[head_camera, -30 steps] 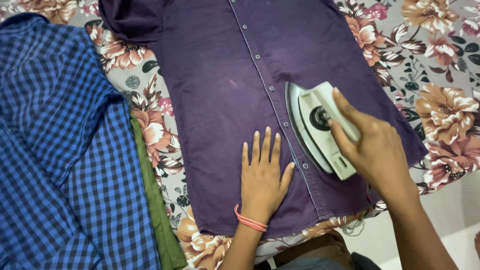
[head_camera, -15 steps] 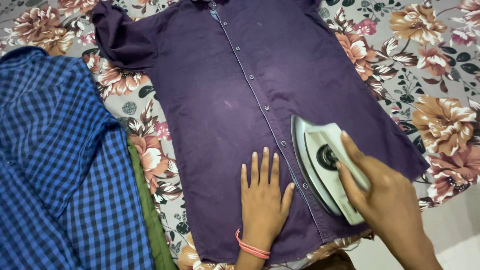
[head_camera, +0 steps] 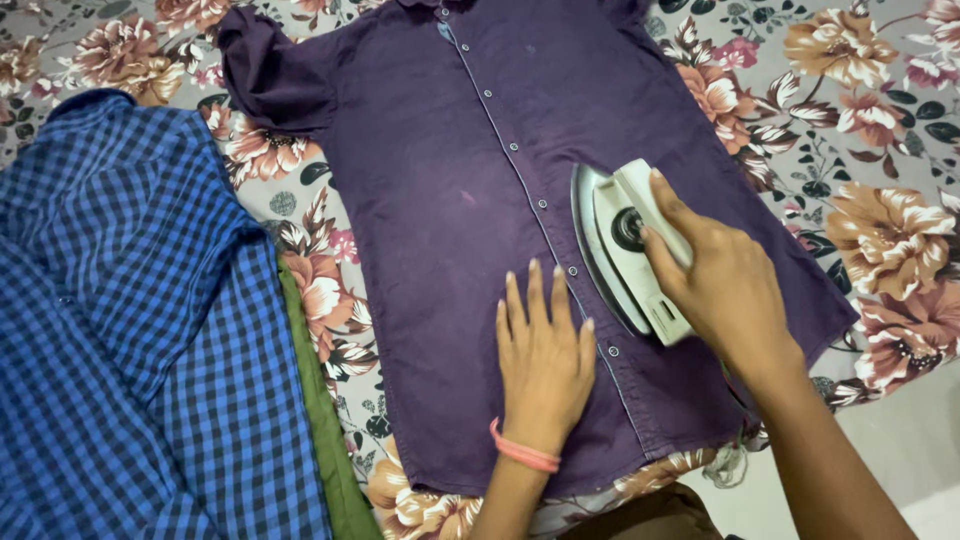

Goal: The person irons a purple long-sleeved shirt laid flat on a floral-patterned bed. They smooth the fabric with one hand while moving the iron with the other, then flip the shirt to iron the back side.

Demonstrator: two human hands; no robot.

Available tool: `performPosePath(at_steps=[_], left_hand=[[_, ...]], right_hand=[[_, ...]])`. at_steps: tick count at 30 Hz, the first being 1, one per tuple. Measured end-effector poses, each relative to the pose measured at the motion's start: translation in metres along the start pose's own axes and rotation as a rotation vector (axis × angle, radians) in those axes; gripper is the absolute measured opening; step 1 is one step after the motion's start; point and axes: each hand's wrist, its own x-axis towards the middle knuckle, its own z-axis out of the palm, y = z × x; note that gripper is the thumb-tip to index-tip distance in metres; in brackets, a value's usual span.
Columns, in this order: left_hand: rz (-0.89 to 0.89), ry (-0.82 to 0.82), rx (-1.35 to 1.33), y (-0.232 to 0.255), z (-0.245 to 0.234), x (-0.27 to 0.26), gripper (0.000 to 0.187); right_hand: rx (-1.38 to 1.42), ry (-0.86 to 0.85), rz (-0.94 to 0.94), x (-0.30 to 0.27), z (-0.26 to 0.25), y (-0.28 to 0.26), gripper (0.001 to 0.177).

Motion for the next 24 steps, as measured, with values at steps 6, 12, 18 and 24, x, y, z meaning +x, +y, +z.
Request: performPosePath(at_steps=[6, 12, 18, 24], left_hand=[[0.066, 0.066, 0.023, 0.0, 0.024, 0.042, 0.062], [0.058, 0.061, 0.033, -0.009, 0.038, 0.046, 0.059], [0.023, 0.01, 0.049, -0.01, 0.046, 0.042, 0.06], [0.044, 0.041, 0.083, -0.008, 0.045, 0.047, 0.062]], right_hand=[[0.033, 0.028, 0.019, -0.054, -0.019, 0.0, 0.057], [-0.065, -0.009, 0.206, -0.054, -0.016, -0.008, 0.057], [-0.122, 0.046, 0.103, -0.013, 0.009, -0.001, 0.056], [-0.121, 0.125, 0.035, 0.055, 0.035, 0.01, 0.054]])
